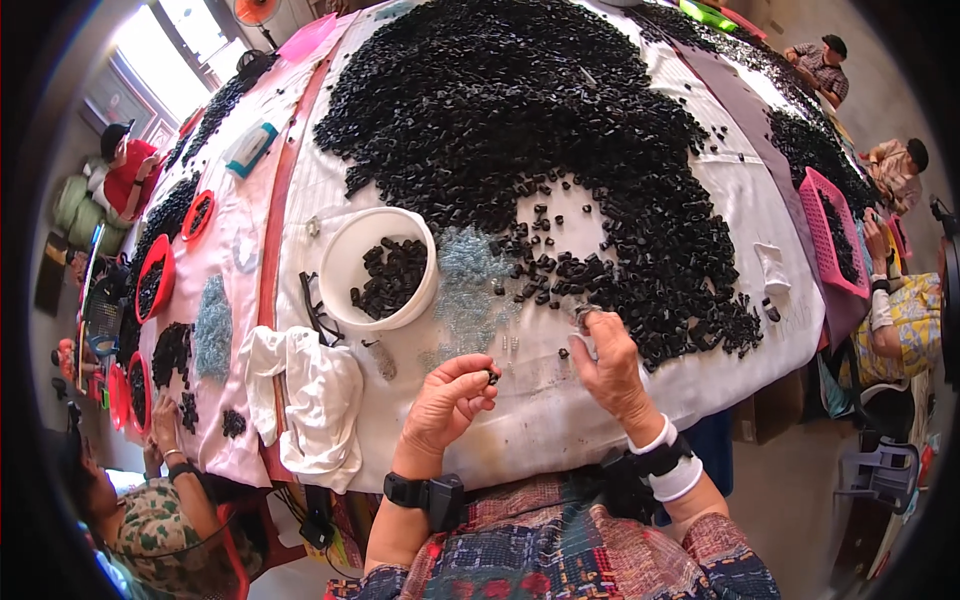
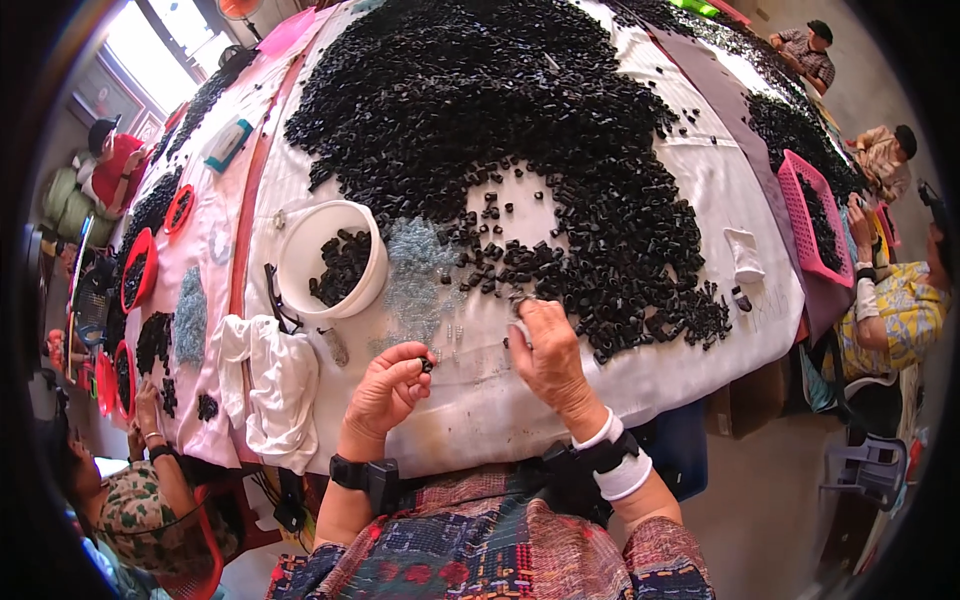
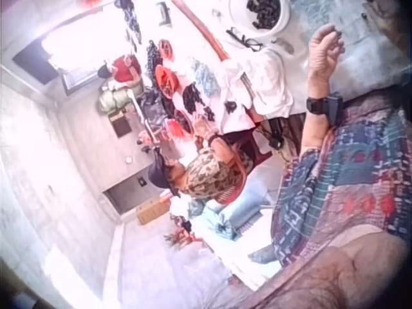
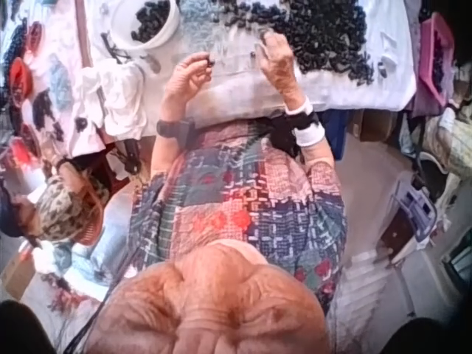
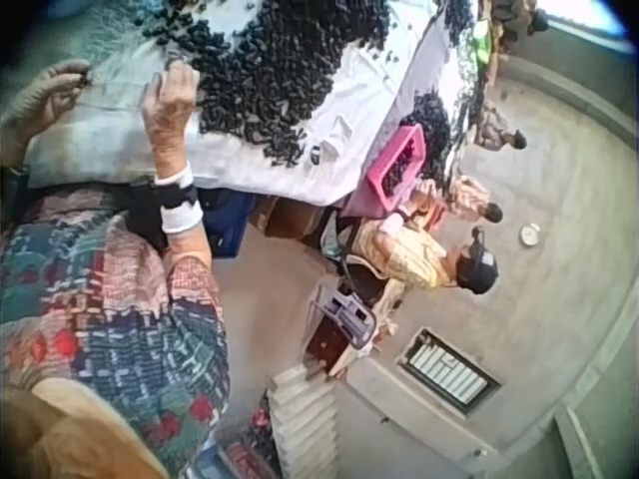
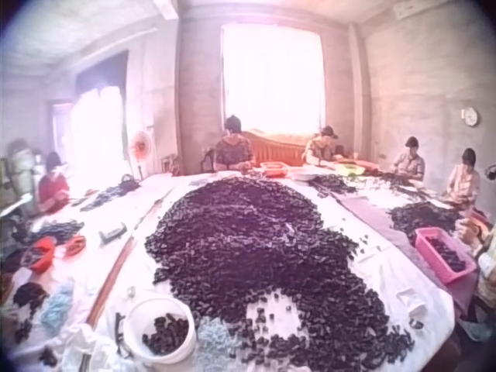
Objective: Sort small black shoe components from a large pile into a smaller container.
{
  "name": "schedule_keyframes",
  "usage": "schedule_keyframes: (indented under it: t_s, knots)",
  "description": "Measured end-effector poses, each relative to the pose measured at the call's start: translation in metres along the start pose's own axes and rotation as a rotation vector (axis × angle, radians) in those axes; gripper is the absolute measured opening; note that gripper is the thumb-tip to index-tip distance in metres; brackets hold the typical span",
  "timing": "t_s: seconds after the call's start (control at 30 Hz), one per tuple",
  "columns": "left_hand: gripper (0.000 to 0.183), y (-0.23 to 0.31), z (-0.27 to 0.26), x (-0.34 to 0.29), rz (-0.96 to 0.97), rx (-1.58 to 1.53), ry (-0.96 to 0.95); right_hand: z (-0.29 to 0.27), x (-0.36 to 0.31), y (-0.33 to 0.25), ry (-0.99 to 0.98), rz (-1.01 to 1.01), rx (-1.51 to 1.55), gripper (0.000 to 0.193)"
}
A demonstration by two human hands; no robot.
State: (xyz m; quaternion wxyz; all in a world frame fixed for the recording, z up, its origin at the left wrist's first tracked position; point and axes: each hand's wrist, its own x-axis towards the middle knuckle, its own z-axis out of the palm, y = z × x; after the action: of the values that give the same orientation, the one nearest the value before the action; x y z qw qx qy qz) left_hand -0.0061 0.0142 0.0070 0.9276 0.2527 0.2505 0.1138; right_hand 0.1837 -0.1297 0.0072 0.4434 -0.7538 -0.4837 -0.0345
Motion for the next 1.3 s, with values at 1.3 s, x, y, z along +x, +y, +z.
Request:
schedule_keyframes:
  t_s: [1.3]
  knots:
    - [0.022, -0.015, 0.004, -0.01, 0.005, 0.146, 0.146, 0.038, -0.013, -0.014, -0.073, -0.15, -0.113, 0.03]
